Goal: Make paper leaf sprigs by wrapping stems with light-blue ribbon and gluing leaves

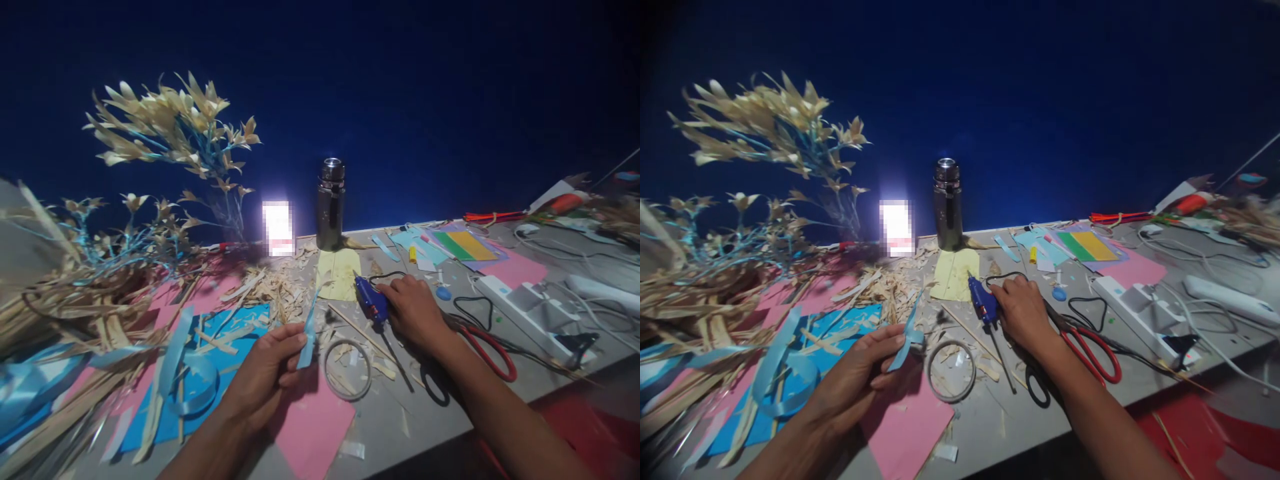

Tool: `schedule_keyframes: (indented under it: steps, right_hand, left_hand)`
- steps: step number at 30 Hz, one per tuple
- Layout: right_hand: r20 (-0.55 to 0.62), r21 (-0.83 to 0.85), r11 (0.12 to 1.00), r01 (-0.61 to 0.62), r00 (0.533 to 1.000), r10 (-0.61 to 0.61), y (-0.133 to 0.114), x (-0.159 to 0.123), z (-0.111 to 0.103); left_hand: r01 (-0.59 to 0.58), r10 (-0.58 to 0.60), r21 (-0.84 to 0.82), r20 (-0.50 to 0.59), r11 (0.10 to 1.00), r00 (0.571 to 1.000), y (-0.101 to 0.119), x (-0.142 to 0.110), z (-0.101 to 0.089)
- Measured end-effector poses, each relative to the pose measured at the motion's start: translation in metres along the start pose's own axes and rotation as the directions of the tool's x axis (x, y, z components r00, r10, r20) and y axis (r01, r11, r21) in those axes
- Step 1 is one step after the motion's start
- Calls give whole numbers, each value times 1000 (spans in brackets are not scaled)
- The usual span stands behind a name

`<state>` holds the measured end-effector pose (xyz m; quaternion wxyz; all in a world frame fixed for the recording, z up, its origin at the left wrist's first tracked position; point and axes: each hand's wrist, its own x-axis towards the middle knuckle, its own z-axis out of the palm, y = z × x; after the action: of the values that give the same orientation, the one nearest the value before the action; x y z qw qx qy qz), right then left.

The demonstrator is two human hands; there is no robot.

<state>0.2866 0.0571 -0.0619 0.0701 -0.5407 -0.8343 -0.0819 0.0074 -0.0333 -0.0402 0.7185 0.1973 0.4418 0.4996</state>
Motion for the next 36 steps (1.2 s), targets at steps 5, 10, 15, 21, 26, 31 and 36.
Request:
schedule_keyframes:
  steps: [5,10,15,21,26,31,36]
  right_hand:
    - [-275,410,895,175,959,-61,8,-2,-7]
    - [-223,619,650,441,892,-392,-22,-7,-31]
    - [-199,605,634,481,863,-465,-44,-7,-39]
    - [-201,585,642,496,855,-477,-43,-5,-35]
    - [-210,606,627,489,859,-467,-43,-4,-35]
    - [-173,614,639,463,869,-463,-42,-4,-36]
    - [-207,639,604,475,863,-461,-44,-3,-40]
  left_hand:
    - [-33,33,-10,30,999,999,-1,4,-4]
    - [-51,50,-33,-20,998,999,-2,3,-4]
    - [-61,60,-24,-35,998,998,-2,1,-3]
    - [-49,48,-18,-54,999,997,0,0,-3]
    - [-52,50,-34,-57,998,997,1,1,-3]
    - [-40,38,-41,-51,998,998,-1,2,-6]
    - [-37,37,-24,7,999,999,-1,2,-8]
